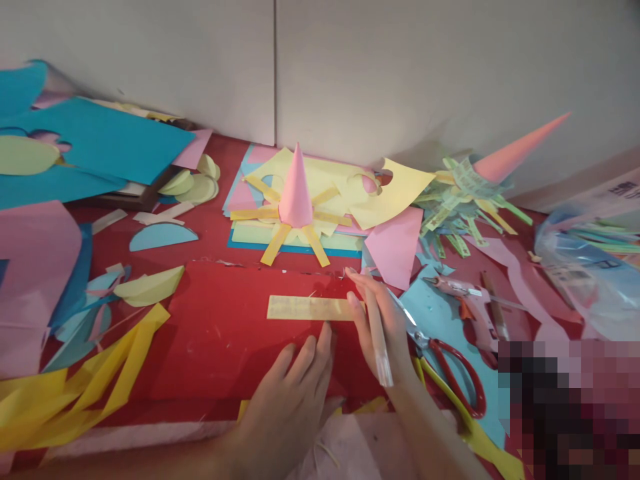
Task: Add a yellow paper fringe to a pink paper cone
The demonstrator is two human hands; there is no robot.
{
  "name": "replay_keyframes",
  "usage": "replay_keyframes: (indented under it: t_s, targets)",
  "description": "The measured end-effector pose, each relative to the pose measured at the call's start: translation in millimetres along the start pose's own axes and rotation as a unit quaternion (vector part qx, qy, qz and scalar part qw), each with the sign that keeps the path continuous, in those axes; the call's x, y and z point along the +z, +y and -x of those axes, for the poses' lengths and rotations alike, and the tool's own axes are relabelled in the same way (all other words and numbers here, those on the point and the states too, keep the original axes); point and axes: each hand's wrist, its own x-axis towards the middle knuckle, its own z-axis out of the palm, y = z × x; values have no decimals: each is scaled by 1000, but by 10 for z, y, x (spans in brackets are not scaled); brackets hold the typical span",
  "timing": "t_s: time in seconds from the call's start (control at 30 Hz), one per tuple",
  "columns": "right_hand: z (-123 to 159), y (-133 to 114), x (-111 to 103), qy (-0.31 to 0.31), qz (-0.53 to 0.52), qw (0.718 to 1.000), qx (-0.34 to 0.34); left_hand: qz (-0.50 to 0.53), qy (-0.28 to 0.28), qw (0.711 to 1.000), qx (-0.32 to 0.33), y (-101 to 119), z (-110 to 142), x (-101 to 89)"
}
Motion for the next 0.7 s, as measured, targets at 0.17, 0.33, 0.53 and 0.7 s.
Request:
replay_keyframes:
  t_s: [0.17, 0.33, 0.53, 0.7]
  targets:
    - [-10, 13, 4, 2, 2, 1000, -10, 7, -3, 1000, 4, 5, 14, 21]
    - [-16, 20, 19, 4, -2, 1000, -6, 7, -1, 1000, 4, 11, -3, 27]
    - [30, -54, -29, 83, -17, 996, 0, 11, 9, 1000, 3, 20, -5, 44]
    - [32, -75, -75, -30, -72, 997, 0, 15, 5, 1000, 6, 19, -3, 54]
